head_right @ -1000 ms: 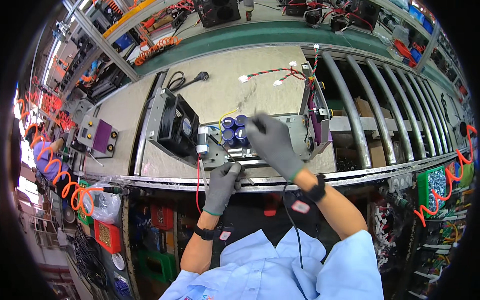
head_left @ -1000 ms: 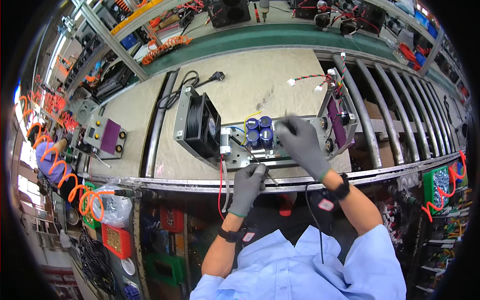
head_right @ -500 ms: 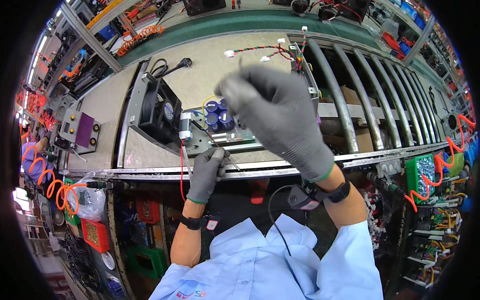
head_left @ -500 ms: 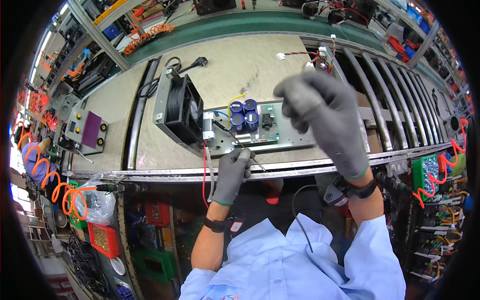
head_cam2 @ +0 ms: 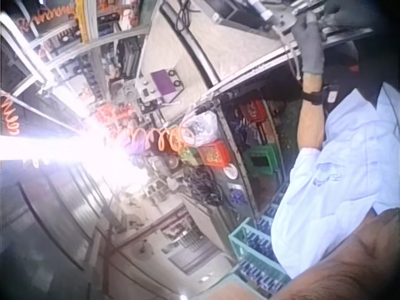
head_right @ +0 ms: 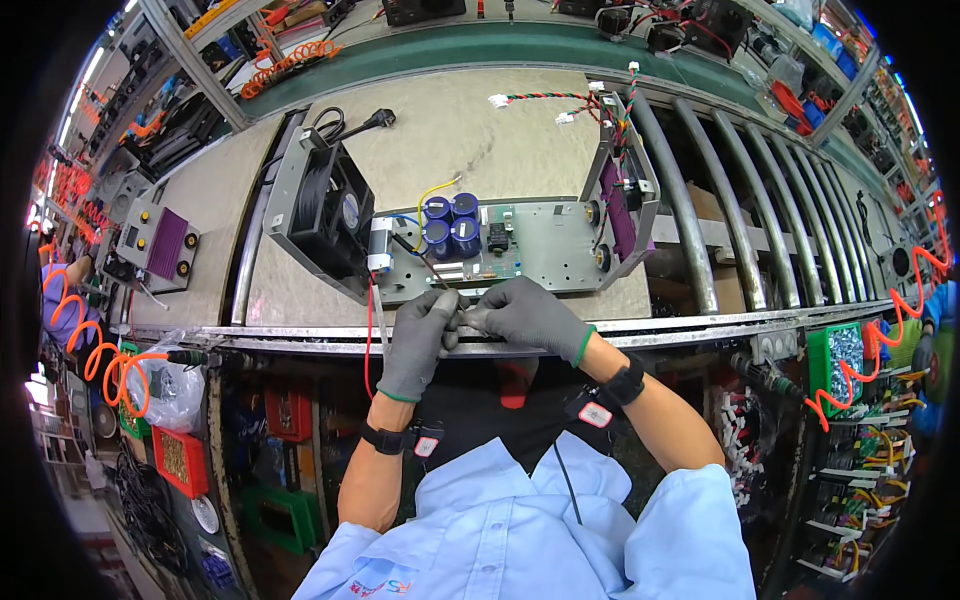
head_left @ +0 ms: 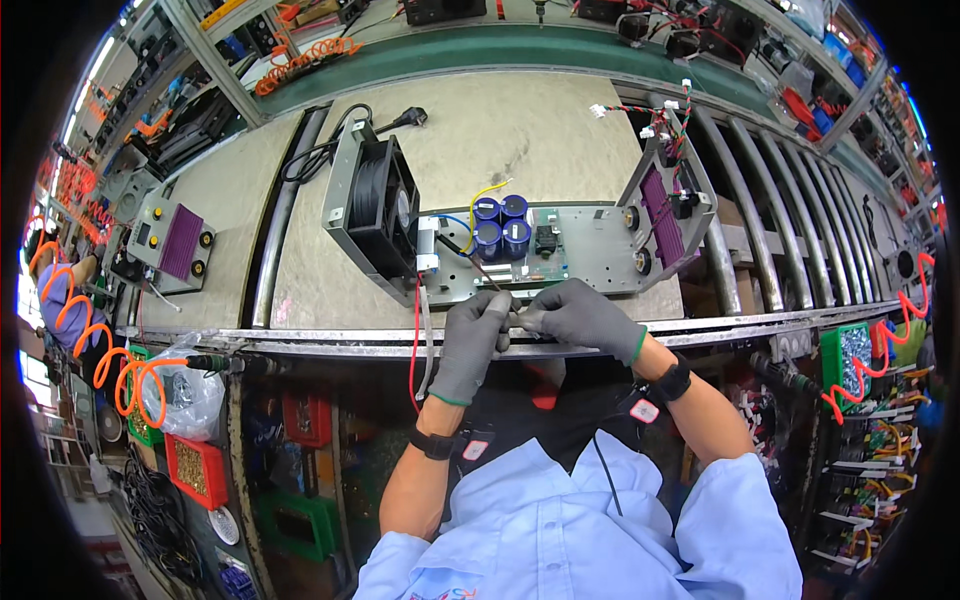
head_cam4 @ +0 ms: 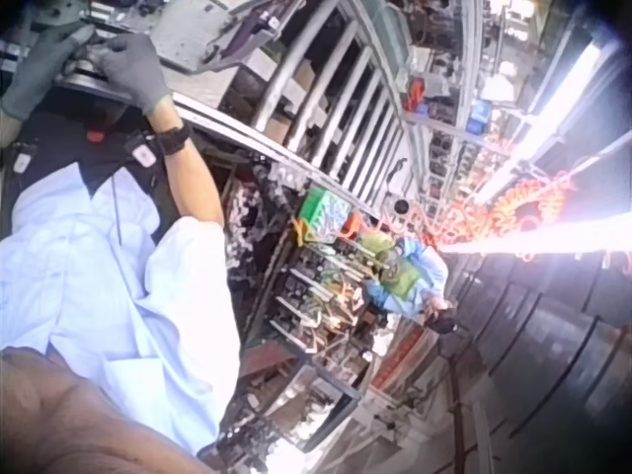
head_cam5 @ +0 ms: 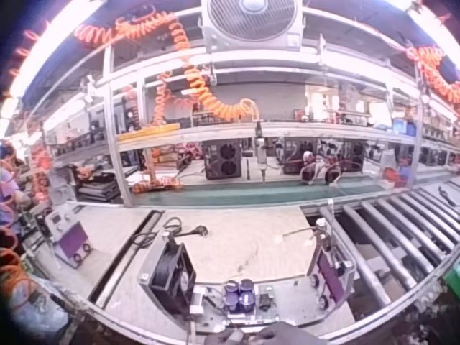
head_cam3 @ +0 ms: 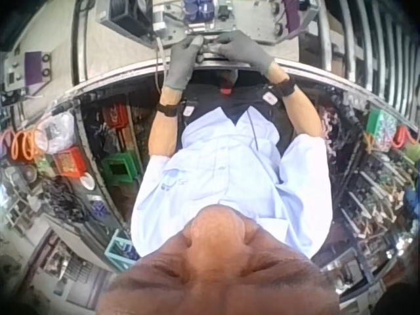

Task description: Assembling electronic components and wiring into a metal chassis using a pneumatic screwdriver.

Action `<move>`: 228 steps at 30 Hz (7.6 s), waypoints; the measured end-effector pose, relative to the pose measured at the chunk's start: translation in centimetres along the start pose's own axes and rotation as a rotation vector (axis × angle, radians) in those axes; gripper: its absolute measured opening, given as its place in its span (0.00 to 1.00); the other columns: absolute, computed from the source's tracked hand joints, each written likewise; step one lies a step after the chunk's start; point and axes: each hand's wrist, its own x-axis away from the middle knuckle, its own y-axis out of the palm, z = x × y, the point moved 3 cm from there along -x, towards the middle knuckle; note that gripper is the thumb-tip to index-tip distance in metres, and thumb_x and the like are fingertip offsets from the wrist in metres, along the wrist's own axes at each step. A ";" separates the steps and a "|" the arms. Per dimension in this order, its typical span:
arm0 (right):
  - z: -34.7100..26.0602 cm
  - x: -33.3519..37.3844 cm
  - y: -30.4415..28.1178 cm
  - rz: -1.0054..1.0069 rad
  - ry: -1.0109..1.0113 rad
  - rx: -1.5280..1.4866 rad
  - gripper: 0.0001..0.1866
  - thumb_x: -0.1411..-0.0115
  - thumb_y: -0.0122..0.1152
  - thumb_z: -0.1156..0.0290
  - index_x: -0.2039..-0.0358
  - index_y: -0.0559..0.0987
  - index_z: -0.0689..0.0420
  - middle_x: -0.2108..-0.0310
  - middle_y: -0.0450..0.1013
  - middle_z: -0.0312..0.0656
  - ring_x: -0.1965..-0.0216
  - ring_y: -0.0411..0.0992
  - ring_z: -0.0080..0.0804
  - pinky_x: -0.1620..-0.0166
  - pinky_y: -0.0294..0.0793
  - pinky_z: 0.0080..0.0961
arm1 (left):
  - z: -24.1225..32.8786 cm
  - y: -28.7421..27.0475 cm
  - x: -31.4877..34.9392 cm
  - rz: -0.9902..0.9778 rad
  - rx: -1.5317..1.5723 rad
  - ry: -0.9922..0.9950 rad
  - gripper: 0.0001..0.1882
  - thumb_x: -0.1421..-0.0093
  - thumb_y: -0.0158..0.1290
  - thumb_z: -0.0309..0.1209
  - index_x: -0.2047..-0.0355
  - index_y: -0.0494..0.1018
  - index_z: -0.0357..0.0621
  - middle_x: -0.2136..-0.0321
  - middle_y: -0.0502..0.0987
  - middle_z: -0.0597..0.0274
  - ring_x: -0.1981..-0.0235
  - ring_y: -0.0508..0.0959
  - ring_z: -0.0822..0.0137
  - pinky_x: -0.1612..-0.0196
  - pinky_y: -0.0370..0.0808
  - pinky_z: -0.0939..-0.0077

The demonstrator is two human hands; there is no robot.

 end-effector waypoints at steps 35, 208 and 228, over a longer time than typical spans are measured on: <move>-1.3 -3.8 -1.8 0.256 -0.361 0.211 0.09 0.39 0.62 0.74 0.59 0.83 0.60 0.65 0.81 0.48 0.64 0.81 0.37 0.60 0.78 0.29 | 1.9 -2.1 -2.4 0.406 -0.602 0.875 0.07 0.37 0.55 0.28 0.61 0.76 0.40 0.64 0.79 0.54 0.61 0.79 0.54 0.58 0.75 0.65; -5.2 -4.9 -4.5 0.175 -0.029 0.606 0.18 0.44 0.66 0.57 0.71 0.83 0.62 0.75 0.77 0.55 0.70 0.77 0.50 0.64 0.74 0.42 | 2.5 -0.7 0.3 0.562 -0.917 0.880 0.22 0.41 0.49 0.19 0.44 0.70 0.35 0.51 0.67 0.44 0.52 0.72 0.47 0.50 0.74 0.59; -6.9 1.2 -1.8 0.129 -0.115 0.656 0.16 0.40 0.60 0.55 0.68 0.82 0.56 0.69 0.78 0.50 0.63 0.77 0.51 0.58 0.75 0.47 | 0.1 -2.2 4.0 0.213 0.069 0.103 0.14 0.32 0.53 0.35 0.58 0.72 0.32 0.74 0.75 0.61 0.78 0.77 0.76 0.79 0.74 0.85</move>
